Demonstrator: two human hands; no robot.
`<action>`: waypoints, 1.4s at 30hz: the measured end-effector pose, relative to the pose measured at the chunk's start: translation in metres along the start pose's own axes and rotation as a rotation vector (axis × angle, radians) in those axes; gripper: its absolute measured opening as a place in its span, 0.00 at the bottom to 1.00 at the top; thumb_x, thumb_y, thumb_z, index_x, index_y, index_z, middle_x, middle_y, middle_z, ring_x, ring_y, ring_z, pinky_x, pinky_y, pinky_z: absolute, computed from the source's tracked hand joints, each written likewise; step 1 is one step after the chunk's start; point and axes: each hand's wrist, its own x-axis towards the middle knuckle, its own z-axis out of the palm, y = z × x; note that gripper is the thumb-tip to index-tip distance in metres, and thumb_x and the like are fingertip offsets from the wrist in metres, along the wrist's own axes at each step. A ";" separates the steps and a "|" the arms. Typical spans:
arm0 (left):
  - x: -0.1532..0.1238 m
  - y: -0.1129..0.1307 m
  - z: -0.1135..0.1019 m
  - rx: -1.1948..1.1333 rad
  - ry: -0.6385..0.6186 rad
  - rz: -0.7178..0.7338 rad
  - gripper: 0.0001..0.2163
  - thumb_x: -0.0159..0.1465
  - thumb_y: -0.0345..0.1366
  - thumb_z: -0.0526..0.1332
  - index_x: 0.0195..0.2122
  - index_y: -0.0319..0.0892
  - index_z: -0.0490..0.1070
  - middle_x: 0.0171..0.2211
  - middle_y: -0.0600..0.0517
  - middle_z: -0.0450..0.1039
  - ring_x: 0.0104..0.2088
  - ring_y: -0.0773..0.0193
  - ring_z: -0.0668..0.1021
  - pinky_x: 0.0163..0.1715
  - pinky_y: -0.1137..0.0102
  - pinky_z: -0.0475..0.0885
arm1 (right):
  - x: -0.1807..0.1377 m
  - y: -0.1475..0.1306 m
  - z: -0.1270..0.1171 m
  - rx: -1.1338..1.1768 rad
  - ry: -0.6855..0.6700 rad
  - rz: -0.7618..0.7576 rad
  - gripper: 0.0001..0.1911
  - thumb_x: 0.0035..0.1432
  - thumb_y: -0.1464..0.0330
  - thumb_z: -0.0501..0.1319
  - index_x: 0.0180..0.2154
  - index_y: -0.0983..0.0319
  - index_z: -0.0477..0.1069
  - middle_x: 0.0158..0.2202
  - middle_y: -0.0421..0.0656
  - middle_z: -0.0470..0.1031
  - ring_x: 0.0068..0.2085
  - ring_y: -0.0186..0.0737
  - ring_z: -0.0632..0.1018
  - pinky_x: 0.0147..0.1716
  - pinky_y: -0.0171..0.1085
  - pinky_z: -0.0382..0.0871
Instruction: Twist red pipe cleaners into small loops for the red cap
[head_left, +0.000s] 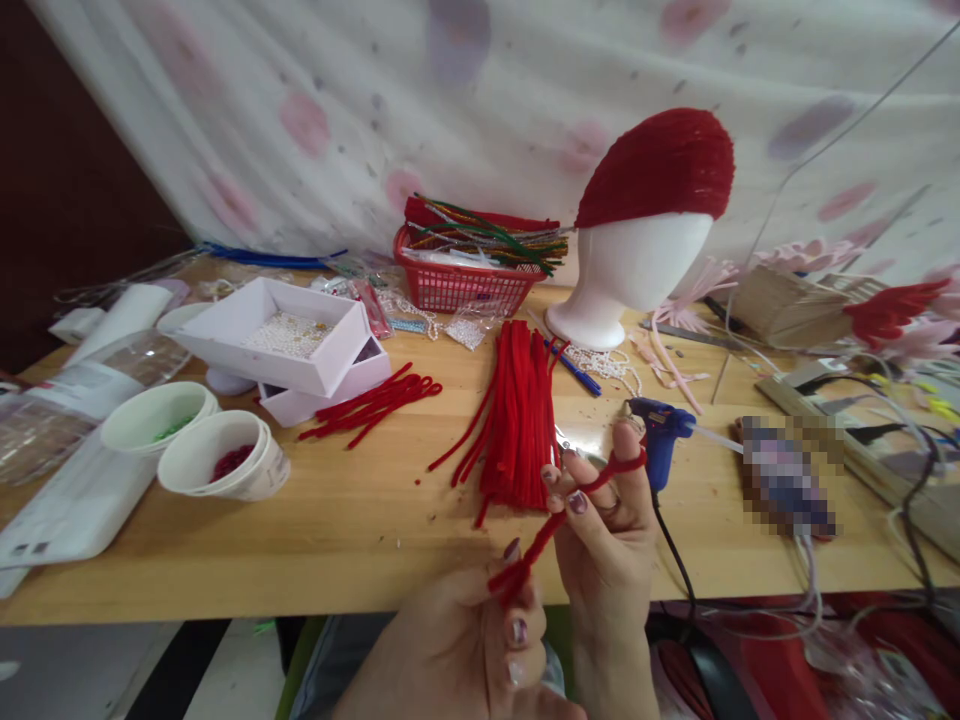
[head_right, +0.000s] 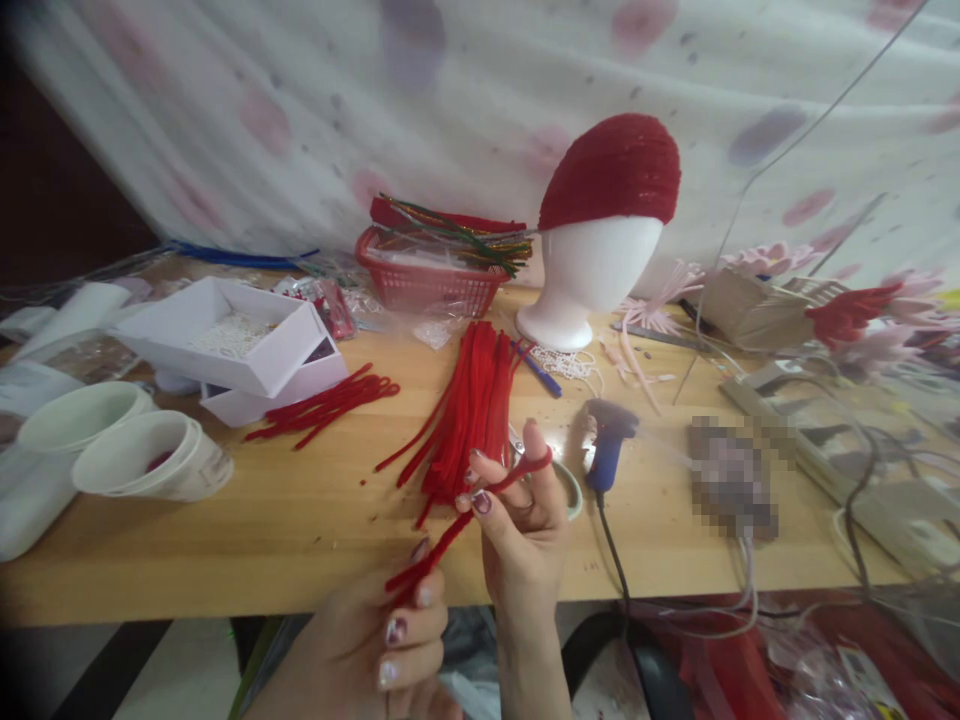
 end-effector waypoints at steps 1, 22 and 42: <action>0.000 -0.002 0.002 -0.040 -0.012 0.015 0.10 0.65 0.37 0.63 0.28 0.38 0.77 0.17 0.60 0.67 0.14 0.76 0.65 0.38 0.59 0.78 | 0.000 0.000 0.001 0.016 -0.005 0.010 0.30 0.52 0.71 0.73 0.54 0.43 0.72 0.35 0.34 0.87 0.27 0.36 0.84 0.37 0.39 0.83; 0.002 0.005 0.012 1.555 0.730 0.728 0.09 0.62 0.39 0.62 0.26 0.42 0.73 0.22 0.52 0.74 0.24 0.63 0.74 0.30 0.66 0.71 | -0.010 0.011 0.003 -0.145 0.055 0.026 0.38 0.54 0.74 0.71 0.63 0.50 0.63 0.42 0.41 0.86 0.39 0.42 0.86 0.39 0.39 0.83; 0.020 -0.017 -0.005 0.260 -0.147 0.186 0.21 0.59 0.49 0.69 0.20 0.43 0.61 0.09 0.66 0.51 0.09 0.76 0.49 0.15 0.75 0.54 | -0.003 0.009 -0.003 -0.001 0.018 0.111 0.36 0.51 0.69 0.72 0.60 0.45 0.67 0.37 0.38 0.87 0.30 0.38 0.83 0.30 0.37 0.80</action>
